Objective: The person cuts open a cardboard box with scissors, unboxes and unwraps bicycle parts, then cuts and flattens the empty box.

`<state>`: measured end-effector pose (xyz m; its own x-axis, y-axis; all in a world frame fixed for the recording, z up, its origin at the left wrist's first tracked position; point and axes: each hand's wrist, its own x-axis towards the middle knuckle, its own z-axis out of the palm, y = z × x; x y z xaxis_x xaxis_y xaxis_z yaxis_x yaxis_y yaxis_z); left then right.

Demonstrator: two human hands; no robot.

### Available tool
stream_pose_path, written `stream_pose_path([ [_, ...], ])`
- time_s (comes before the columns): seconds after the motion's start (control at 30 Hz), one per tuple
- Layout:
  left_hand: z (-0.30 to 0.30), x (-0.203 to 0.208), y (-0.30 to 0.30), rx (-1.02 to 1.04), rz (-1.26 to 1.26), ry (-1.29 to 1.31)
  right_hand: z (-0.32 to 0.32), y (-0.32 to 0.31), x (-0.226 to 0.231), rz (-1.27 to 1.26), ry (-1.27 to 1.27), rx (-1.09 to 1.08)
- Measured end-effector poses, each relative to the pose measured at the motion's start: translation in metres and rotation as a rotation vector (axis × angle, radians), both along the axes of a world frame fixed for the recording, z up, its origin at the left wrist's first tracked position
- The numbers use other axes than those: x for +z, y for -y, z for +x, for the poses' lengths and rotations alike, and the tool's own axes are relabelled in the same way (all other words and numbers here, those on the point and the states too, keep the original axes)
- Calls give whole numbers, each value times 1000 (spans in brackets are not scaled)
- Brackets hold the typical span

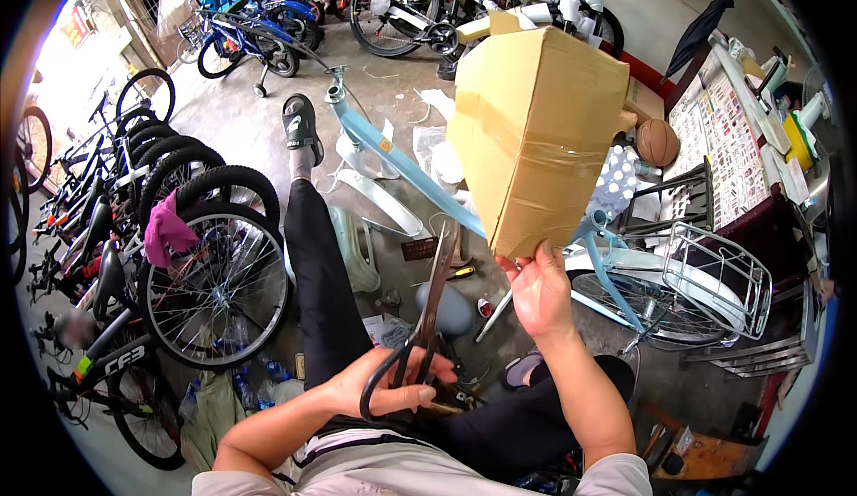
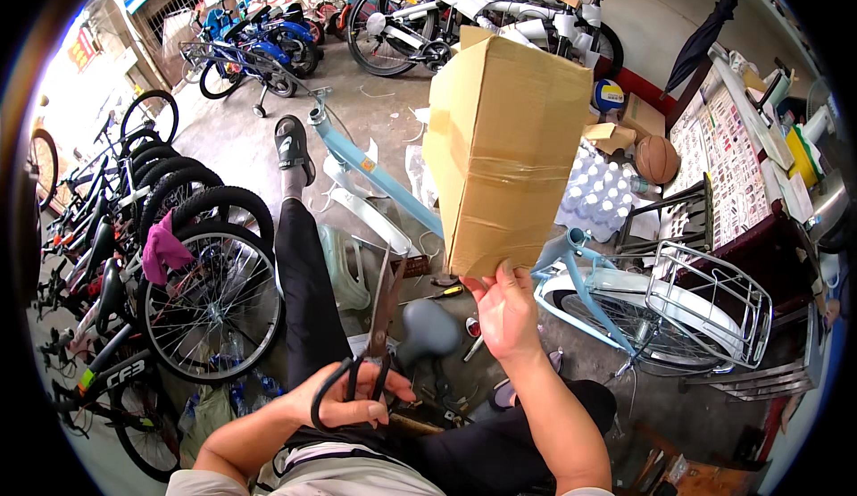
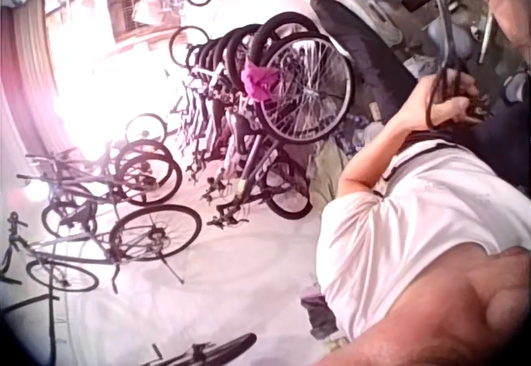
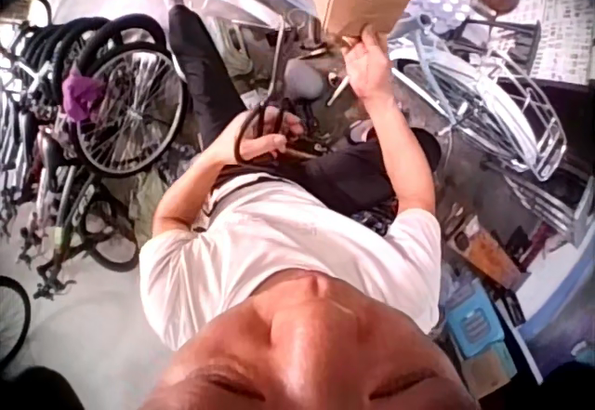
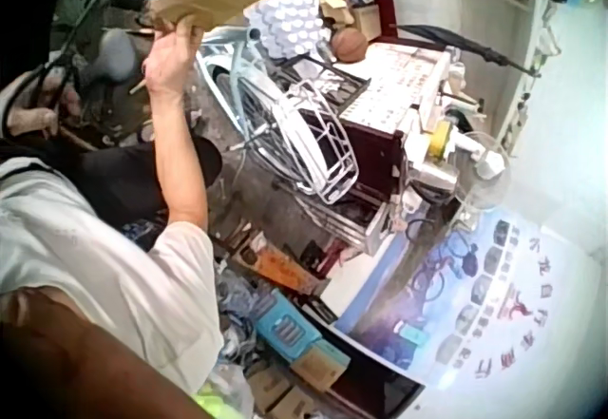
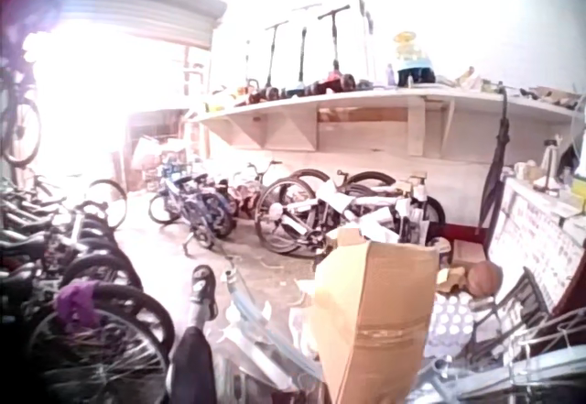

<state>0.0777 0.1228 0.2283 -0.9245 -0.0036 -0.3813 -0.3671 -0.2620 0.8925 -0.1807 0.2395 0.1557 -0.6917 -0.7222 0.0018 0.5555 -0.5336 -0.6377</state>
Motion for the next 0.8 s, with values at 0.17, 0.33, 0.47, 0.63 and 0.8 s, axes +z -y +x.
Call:
stream_pose_path([
  [0.17, -35, 36, 1, -26, -239, -41, -3, 2, -5, -48, -59, 30],
  [0.33, -57, 38, -4, -13, -333, -103, -3, -2, -10, -76, -31, 8],
  [0.47, -59, 33, -5, -1, -283, -82, -1, -2, -10, -82, -45, 16],
  [0.63, -62, 33, -6, -2, -270, -71, -1, -3, -10, -86, -57, 19],
  [0.8, -63, 24, -7, 44, -269, -74, -3, -1, -10, -72, -48, 11],
])
